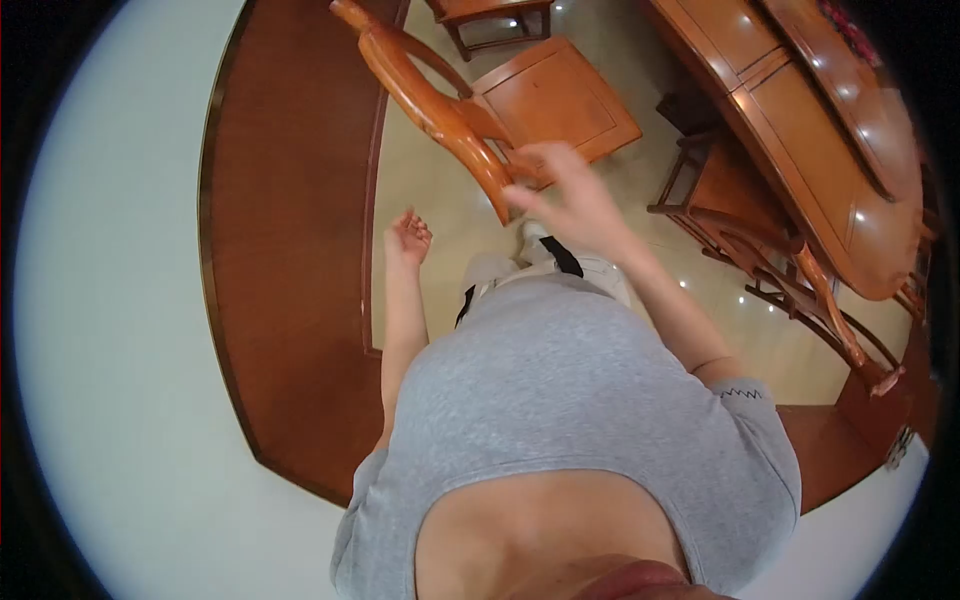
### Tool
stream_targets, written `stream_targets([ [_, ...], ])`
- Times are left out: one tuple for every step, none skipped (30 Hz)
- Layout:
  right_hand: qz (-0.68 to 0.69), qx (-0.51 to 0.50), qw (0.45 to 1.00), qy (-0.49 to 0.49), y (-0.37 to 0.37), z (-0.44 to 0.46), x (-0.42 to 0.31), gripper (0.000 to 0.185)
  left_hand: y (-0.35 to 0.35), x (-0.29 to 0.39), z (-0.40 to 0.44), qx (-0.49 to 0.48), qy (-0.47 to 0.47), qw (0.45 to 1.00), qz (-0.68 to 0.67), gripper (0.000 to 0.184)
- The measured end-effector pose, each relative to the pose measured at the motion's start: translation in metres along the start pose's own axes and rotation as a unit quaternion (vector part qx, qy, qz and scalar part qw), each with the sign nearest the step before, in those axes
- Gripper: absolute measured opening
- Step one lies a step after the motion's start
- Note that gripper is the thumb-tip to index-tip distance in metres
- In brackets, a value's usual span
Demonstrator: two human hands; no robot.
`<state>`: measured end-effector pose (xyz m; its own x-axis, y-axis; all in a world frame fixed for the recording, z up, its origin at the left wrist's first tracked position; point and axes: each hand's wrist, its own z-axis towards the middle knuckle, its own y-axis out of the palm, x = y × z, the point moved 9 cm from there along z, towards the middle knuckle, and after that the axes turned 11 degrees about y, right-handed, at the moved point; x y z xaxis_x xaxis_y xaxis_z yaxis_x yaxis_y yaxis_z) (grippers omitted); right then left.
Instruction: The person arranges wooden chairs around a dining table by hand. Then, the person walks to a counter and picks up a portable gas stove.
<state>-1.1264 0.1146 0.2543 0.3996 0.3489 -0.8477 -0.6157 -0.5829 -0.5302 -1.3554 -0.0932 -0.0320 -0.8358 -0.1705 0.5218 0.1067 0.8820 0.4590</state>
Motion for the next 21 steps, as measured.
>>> stream_targets([
  [0.024,-0.037,0.999,0.008,0.019,-0.002,0.0,0.059,0.003,-0.01,0.004,-0.006,-0.007,1.0,0.005,0.014],
  [0.021,-0.029,0.999,0.014,0.026,-0.01,0.009,0.059,0.002,-0.032,0.005,-0.016,-0.034,0.999,-0.008,0.012],
  [-0.055,0.007,0.998,-0.026,0.04,-0.001,0.002,0.06,0.005,-0.036,0.026,-0.03,-0.063,0.997,-0.016,0.011],
  [-0.13,0.041,0.989,-0.059,0.055,0.013,-0.012,0.061,0.007,-0.03,0.048,-0.032,-0.097,0.995,-0.006,0.011],
  [-0.13,0.052,0.989,-0.045,0.061,0.025,-0.016,0.061,0.009,-0.023,0.062,-0.037,-0.107,0.994,0.007,0.011],
  [-0.143,0.025,0.989,0.014,0.061,0.027,-0.007,0.062,0.007,-0.021,0.062,-0.025,-0.12,0.992,0.019,0.013],
  [-0.152,-0.003,0.986,0.069,0.057,0.023,-0.003,0.064,0.005,-0.014,0.054,-0.015,-0.129,0.991,0.029,0.016],
  [-0.151,0.007,0.985,0.079,0.055,0.025,-0.003,0.064,0.007,-0.006,0.059,-0.012,-0.147,0.989,0.025,0.017],
  [-0.193,-0.012,0.975,0.109,0.058,0.026,0.004,0.062,0.007,0.004,0.067,-0.018,-0.154,0.987,0.037,0.017],
  [-0.233,-0.029,0.962,0.142,0.063,0.03,0.008,0.061,0.013,0.02,0.078,-0.033,-0.155,0.987,0.039,0.018],
  [-0.232,-0.015,0.96,0.156,0.066,0.037,0.007,0.061,0.02,0.035,0.092,-0.05,-0.159,0.985,0.041,0.019],
  [-0.255,-0.02,0.944,0.207,0.071,0.042,0.015,0.058,0.026,0.049,0.106,-0.06,-0.17,0.982,0.053,0.019],
  [-0.275,-0.028,0.925,0.259,0.077,0.043,0.024,0.056,0.029,0.069,0.122,-0.058,-0.158,0.984,0.062,0.016],
  [-0.255,0.032,0.928,0.27,0.075,0.048,0.026,0.045,0.035,0.087,0.138,-0.059,-0.143,0.986,0.069,0.014],
  [-0.256,0.047,0.923,0.284,0.078,0.052,0.025,0.045,0.047,0.103,0.15,-0.071,-0.156,0.982,0.08,0.014],
  [-0.25,0.066,0.914,0.313,0.078,0.053,0.026,0.04,0.061,0.119,0.163,-0.093,-0.156,0.978,0.098,0.016],
  [-0.242,0.087,0.904,0.342,0.078,0.054,0.025,0.035,0.078,0.134,0.176,-0.115,-0.157,0.974,0.116,0.018],
  [-0.24,0.102,0.897,0.358,0.066,0.045,0.032,0.035,0.1,0.128,0.18,-0.128,-0.171,0.968,0.13,0.018],
  [-0.246,0.144,0.885,0.368,0.064,0.044,0.025,0.03,0.121,0.136,0.188,-0.162,-0.178,0.962,0.133,0.022],
  [-0.253,0.185,0.871,0.378,0.063,0.041,0.018,0.025,0.142,0.143,0.195,-0.196,-0.186,0.953,0.134,0.027],
  [-0.25,0.199,0.862,0.395,0.065,0.035,0.016,0.025,0.159,0.149,0.195,-0.207,-0.2,0.946,0.149,0.027],
])
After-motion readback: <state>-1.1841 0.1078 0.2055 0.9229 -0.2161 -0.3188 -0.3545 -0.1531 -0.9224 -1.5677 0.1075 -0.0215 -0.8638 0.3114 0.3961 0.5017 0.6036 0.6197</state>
